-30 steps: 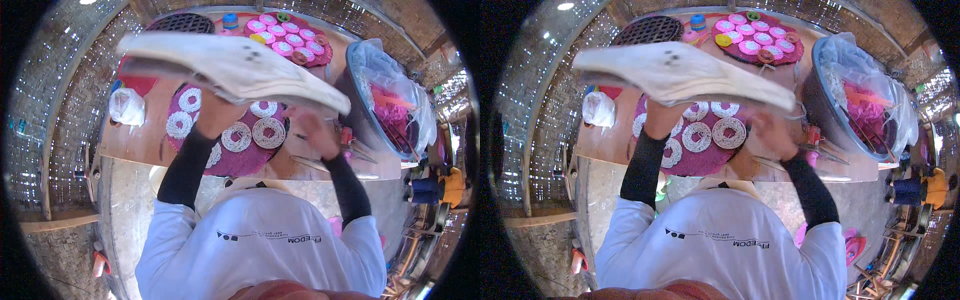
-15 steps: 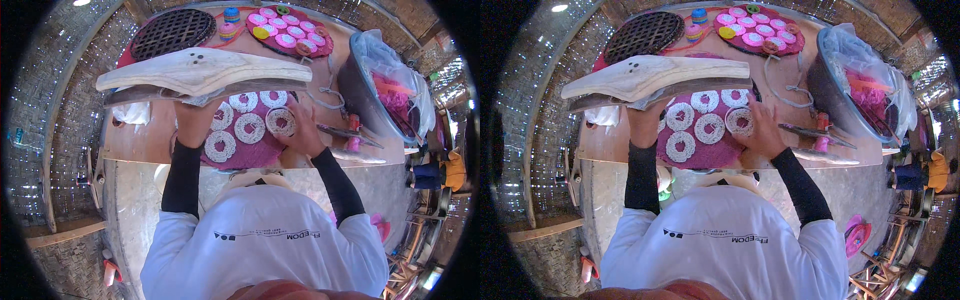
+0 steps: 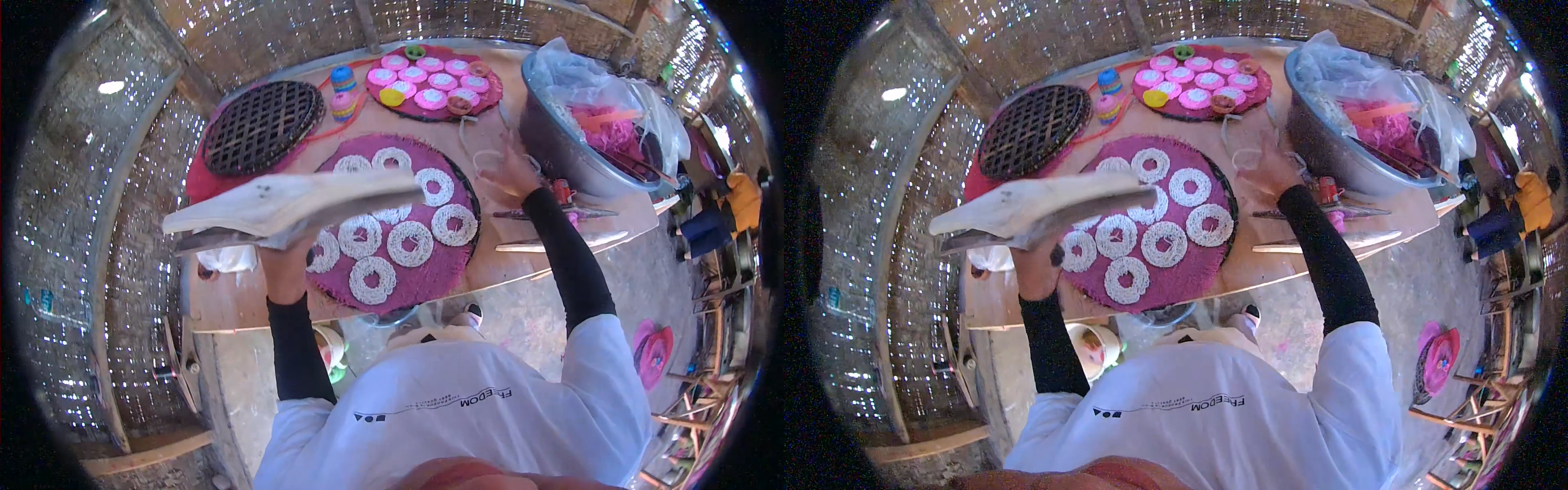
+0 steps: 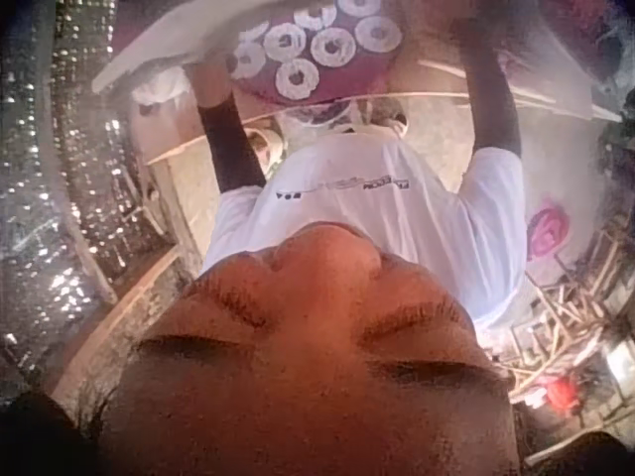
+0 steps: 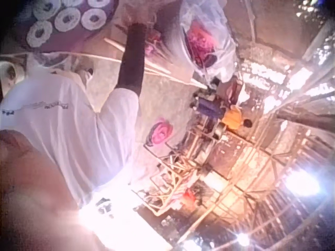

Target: The person prepares decorative food items by applying white and pink paste to a wooden base and circular molds using a spatula.

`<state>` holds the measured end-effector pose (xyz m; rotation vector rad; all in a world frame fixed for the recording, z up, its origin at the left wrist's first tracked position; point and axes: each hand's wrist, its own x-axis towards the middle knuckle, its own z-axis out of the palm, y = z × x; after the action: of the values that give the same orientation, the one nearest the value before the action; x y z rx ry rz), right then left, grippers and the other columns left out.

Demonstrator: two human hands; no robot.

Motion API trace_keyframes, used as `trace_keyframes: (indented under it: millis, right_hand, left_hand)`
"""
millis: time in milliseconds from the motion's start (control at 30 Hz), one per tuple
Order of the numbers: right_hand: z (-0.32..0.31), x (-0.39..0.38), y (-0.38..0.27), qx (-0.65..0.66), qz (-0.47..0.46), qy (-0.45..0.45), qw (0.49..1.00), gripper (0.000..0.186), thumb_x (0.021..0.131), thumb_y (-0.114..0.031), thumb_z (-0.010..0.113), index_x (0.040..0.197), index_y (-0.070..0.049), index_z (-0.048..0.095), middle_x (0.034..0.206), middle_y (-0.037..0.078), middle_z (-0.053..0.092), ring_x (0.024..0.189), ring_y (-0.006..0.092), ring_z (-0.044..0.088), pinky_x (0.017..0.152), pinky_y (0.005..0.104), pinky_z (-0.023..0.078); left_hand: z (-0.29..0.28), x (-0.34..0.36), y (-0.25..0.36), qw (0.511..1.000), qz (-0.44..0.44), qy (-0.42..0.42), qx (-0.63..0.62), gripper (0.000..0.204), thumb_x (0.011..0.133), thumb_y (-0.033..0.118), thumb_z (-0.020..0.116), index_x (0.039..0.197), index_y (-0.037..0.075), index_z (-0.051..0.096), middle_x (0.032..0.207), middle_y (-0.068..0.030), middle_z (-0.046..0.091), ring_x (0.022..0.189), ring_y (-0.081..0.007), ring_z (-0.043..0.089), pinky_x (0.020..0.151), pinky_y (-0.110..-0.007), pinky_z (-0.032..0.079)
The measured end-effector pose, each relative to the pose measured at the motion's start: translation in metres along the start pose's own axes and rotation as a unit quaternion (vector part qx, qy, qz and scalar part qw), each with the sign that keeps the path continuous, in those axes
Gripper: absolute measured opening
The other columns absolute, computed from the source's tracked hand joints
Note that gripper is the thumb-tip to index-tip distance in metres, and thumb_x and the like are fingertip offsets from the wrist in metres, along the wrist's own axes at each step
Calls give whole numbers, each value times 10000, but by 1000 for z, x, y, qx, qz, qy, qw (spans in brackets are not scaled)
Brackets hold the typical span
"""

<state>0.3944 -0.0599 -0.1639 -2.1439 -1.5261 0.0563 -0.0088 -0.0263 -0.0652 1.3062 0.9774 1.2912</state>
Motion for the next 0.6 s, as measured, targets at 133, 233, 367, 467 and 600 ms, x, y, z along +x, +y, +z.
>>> trace_keyframes:
  millis: [133, 233, 367, 467, 600]
  right_hand:
    - [-9, -9, -28, -78, -87, 62, 991, 823, 714, -437, 626, 1298, -6, 238, 976, 260, 560, 850, 360, 582, 738, 421, 453]
    - [-41, -26, -95, 282, -51, -81, 955, 661, 808, -405, 545, 1295, -39, 289, 1048, 192, 551, 909, 271, 563, 743, 390, 449]
    - [-71, -73, -164, 474, -114, -198, 850, 477, 882, -312, 466, 1268, -51, 359, 1102, 94, 525, 975, 162, 503, 791, 298, 421]
    - [-72, -79, -163, 520, -59, -160, 837, 452, 884, -274, 474, 1257, -41, 374, 1111, 76, 521, 993, 135, 490, 824, 267, 401]
    - [-68, -93, -120, 478, -55, -22, 876, 409, 852, -203, 539, 1189, 6, 440, 1063, 79, 552, 983, 128, 500, 814, 255, 401]
  left_hand:
    - [-13, -9, -19, 969, 116, -93, 196, 462, 611, 100, 730, 1008, -5, 519, 974, -97, 582, 908, -218, 543, 809, -348, 424]
    - [-12, -5, -43, 898, 245, -184, 315, 478, 619, 149, 729, 1024, 6, 519, 997, -113, 584, 933, -246, 543, 851, -374, 398]
    - [14, 1, -32, 918, 245, -180, 256, 455, 641, 156, 704, 1037, 20, 527, 1019, -112, 583, 932, -237, 546, 848, -365, 403]
    - [17, 46, -17, 944, 203, -175, 190, 319, 670, 111, 657, 963, 23, 567, 934, -83, 608, 848, -199, 565, 779, -336, 435]
    - [-21, 167, -53, 990, -98, -72, 71, 218, 652, 91, 649, 854, 24, 606, 775, -29, 602, 670, -112, 538, 580, -273, 442]
